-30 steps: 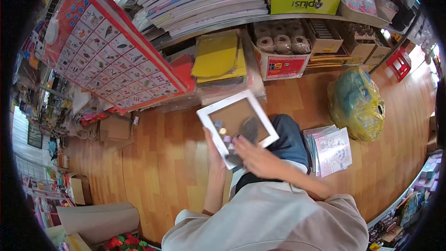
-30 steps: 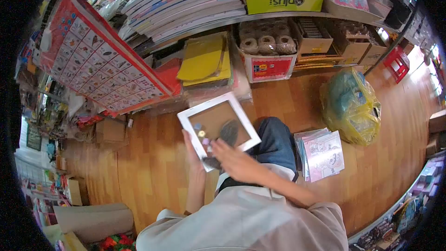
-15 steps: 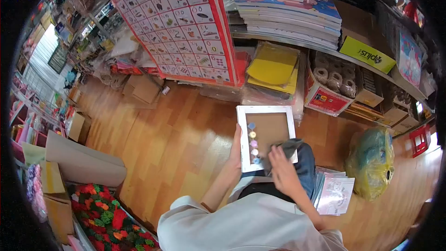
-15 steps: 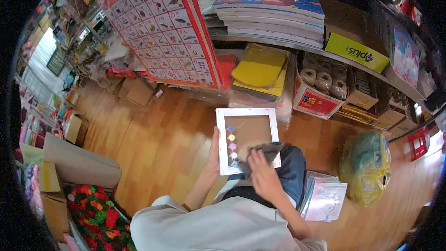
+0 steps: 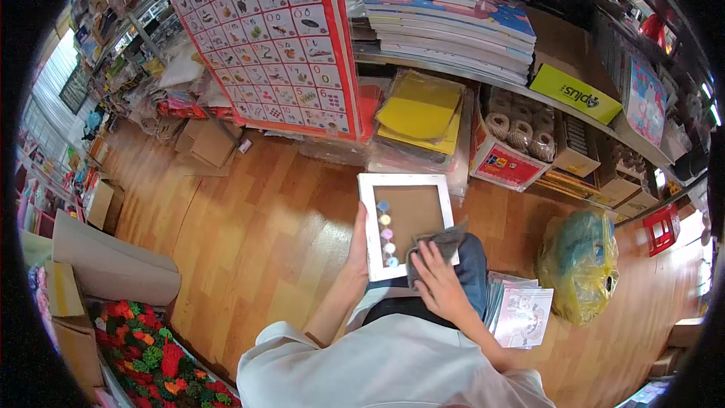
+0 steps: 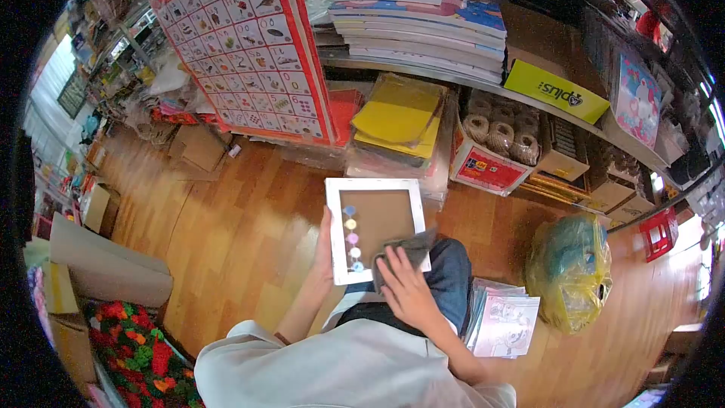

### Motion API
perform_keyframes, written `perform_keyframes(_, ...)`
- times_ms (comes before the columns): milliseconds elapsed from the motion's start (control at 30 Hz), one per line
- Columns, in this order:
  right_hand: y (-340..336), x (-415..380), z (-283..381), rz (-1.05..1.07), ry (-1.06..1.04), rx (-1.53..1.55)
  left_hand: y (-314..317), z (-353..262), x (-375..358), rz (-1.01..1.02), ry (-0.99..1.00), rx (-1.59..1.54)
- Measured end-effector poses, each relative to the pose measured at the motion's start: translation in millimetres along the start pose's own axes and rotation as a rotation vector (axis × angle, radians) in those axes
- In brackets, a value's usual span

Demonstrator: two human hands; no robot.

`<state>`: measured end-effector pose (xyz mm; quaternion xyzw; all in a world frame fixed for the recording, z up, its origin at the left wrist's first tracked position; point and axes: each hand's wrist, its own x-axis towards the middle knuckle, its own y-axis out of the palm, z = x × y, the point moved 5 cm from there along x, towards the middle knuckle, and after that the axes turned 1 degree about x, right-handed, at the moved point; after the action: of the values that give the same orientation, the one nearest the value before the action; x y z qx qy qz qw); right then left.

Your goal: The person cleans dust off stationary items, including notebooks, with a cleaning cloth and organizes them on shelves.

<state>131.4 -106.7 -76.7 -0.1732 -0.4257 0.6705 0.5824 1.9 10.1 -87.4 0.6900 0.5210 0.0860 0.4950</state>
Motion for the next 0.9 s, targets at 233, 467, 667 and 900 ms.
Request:
perform_keyframes(233, -42.2, 29.3, -93.7, -0.384, 0.276, 0.016, 11.1, 51.7, -13.0, 0.143, -0.238, 0.196)
perform_keyframes(467, -22.0, 53.1, -56.8, -0.224, 0.088, -0.039, -4.1, 44.4, -6.3, -0.059, -0.136, 0.147)
perform_keyframes(667, 7.7, 28.5, 24.9, -0.065, -0.02, 0.177, 18.6, 38.6, -9.5, 0.164, -0.046, 0.079)
perform_keyframes(900, -47.2, 43.7, -71.6, -0.298, 0.124, 0.037, 9.3, 71.8, -5.8, 0.106, -0.123, 0.246)
